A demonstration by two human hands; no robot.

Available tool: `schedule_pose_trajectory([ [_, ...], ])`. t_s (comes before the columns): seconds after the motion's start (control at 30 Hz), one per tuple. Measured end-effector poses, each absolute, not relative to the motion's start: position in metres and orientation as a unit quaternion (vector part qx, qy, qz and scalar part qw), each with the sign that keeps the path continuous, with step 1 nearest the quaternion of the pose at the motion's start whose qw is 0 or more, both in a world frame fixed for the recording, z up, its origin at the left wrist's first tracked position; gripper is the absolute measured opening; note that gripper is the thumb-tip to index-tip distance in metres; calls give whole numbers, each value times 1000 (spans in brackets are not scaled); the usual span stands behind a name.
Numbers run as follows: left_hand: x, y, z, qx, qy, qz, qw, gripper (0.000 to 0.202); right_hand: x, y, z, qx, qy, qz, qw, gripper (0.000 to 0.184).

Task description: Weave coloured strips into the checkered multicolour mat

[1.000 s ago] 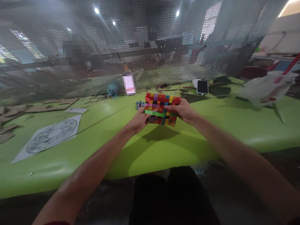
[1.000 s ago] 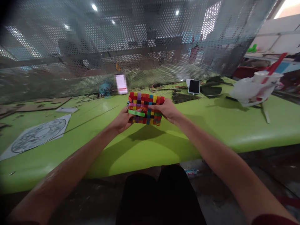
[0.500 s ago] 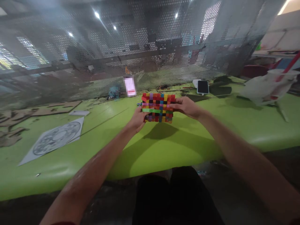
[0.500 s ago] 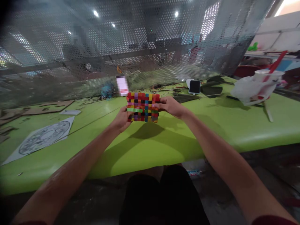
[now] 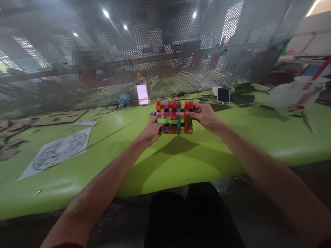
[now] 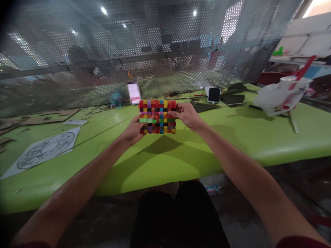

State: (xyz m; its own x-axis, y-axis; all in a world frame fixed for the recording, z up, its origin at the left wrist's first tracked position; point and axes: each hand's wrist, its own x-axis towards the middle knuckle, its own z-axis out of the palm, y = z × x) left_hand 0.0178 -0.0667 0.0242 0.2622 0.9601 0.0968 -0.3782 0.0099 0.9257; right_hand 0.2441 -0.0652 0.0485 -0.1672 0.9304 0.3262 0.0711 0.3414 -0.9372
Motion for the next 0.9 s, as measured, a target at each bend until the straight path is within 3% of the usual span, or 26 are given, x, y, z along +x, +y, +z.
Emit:
schedule_pose_trajectory([
  [0.13,19,-68,24,504,309,519,618,31,242,-64,46,-389,-637,406,526,42],
  [0.23,17,-62,18,547,340,537,544,38,237,-61,39,-394,-620,399,549,40],
  [0.37,17,-53,10,554,370,575,476,41,233,-60,35,-382,-572,479,546,31],
  [0.5,20,-53,9,505,362,575,532,47,238,-64,42,-353,-552,583,480,17],
  [0.57,21,-55,11,475,355,569,569,48,240,-66,46,-337,-556,602,464,19],
  [0.9,17,-52,8,521,332,567,545,47,235,-58,36,-363,-581,520,511,22],
])
